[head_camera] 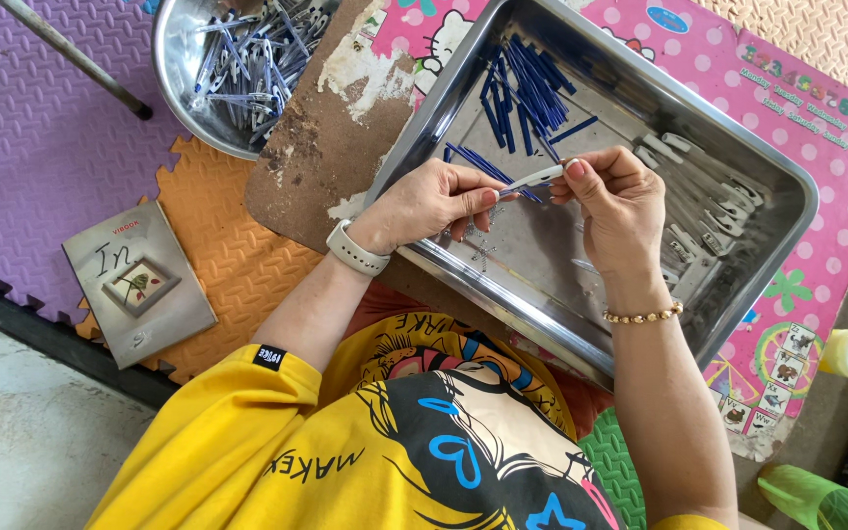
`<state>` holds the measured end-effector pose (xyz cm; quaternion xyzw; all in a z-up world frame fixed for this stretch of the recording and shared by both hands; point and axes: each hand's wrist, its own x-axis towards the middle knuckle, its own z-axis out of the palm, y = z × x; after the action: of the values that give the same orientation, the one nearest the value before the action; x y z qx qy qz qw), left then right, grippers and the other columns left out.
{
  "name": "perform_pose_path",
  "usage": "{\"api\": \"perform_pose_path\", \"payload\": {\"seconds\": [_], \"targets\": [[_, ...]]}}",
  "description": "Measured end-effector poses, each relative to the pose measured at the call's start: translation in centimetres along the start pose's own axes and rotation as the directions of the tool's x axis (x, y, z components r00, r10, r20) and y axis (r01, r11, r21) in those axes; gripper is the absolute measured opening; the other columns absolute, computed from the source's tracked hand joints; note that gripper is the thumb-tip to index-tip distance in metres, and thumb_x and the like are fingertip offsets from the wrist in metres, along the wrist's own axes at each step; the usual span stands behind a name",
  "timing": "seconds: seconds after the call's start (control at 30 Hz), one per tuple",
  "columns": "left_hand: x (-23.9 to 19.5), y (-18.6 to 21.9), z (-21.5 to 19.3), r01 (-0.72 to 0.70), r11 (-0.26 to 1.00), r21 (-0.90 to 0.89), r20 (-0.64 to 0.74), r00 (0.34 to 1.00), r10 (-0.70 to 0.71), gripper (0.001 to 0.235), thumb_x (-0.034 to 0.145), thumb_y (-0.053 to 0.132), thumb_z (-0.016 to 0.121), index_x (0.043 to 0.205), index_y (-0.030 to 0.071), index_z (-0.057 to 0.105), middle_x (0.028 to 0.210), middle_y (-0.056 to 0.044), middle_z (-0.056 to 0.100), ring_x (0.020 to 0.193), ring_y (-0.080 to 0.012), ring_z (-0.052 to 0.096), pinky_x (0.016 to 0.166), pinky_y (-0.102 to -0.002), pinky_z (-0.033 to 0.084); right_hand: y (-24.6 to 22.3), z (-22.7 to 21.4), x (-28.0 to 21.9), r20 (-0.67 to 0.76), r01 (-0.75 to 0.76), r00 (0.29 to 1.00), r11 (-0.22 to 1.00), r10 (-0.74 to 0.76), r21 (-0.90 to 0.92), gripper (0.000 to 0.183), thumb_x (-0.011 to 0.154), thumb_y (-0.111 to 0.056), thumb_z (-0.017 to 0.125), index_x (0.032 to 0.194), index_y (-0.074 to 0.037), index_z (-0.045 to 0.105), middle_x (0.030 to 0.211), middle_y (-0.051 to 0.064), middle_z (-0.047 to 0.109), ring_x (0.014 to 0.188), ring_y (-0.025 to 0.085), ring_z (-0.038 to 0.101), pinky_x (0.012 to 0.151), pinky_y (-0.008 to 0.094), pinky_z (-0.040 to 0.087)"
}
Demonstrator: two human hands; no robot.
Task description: The person assembles pens by hand at a small table, inserting blue ink refills into white pen barrels and attaching clips from a metal tray.
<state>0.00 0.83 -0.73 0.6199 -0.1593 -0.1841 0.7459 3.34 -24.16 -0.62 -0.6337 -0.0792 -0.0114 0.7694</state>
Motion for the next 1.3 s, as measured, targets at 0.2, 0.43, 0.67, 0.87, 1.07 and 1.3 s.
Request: {"api": "perform_pose_path", "payload": {"seconds": [0.2,0.43,0.67,0.87,1.07,1.3], "targets": [[-0.1,0.5,0.1,0.004,1.0,-0.001,0.015,1.0,-0.004,0.027,0.109,0.02,0.064,0.129,0.005,0.074,0.081,-0.012,0.079,0.052,-0.0101,0.065,0.053,-0.02,0.049,-0.1,-0.3,-0.1,0.051,-0.004,0.999,0.999,0.001,0.051,0.018,0.101,-0.005,0.076,0.109,0.01,0.069,0.089,0.024,0.075,0.081,0.023,0.079,0.075,0.031,0.068],[-0.2,0.8,0.1,0.002,1.0,0.007,0.018,1.0,-0.002,0.027,0.109,0.02,0.063,0.129,0.004,0.073,0.081,-0.011,0.079,0.053,-0.0091,0.065,0.053,-0.019,0.048,-0.2,-0.3,0.0,0.046,-0.01,0.999,1.0,0.01,0.004,0.019,0.102,-0.007,0.076,0.111,0.009,0.071,0.088,0.023,0.075,0.079,0.021,0.079,0.071,0.027,0.067],[0.0,0.4,0.1,0.014,1.0,0.0,0.02,1.0,-0.014,0.029,0.109,0.021,0.063,0.131,0.004,0.072,0.083,-0.012,0.079,0.055,-0.0101,0.066,0.053,-0.02,0.049,-0.6,-0.5,0.1,0.048,0.002,0.999,0.999,0.0,-0.047,0.019,0.103,-0.008,0.076,0.113,0.007,0.072,0.091,0.02,0.076,0.082,0.02,0.079,0.073,0.027,0.068],[0.2,1.1,0.8,-0.037,0.999,0.019,-0.051,0.998,0.038,0.026,0.109,0.017,0.061,0.128,0.003,0.072,0.08,-0.009,0.076,0.06,-0.0098,0.066,0.055,-0.02,0.05,-4.8,-1.7,0.8,0.033,0.095,0.995,0.97,-0.09,-0.223,0.018,0.11,-0.01,0.073,0.119,0.006,0.072,0.097,0.016,0.074,0.087,0.015,0.074,0.08,0.027,0.065],[-2.7,5.3,-2.4,-0.187,0.935,0.3,-0.137,0.962,0.236,0.027,0.118,0.006,0.044,0.132,0.012,0.067,0.084,0.0,0.059,0.069,-0.0082,0.057,0.065,-0.02,0.06,-10.5,-5.1,0.1,0.062,0.036,0.998,0.556,0.028,-0.831,0.003,0.107,-0.007,0.083,0.109,-0.008,0.081,0.095,0.002,0.076,0.08,0.01,0.063,0.073,0.023,0.053],[-8.1,6.2,-10.5,0.33,0.601,0.728,-0.611,0.71,0.351,0.03,0.115,0.035,0.048,0.129,0.02,0.07,0.083,0.008,0.071,0.057,-0.0105,0.061,0.06,-0.03,0.049,-4.8,-7.2,0.5,0.169,0.163,0.928,0.044,0.331,-0.986,0.014,0.089,-0.026,0.075,0.099,-0.017,0.081,0.089,0.01,0.08,0.088,0.036,0.074,0.079,0.048,0.054]]}}
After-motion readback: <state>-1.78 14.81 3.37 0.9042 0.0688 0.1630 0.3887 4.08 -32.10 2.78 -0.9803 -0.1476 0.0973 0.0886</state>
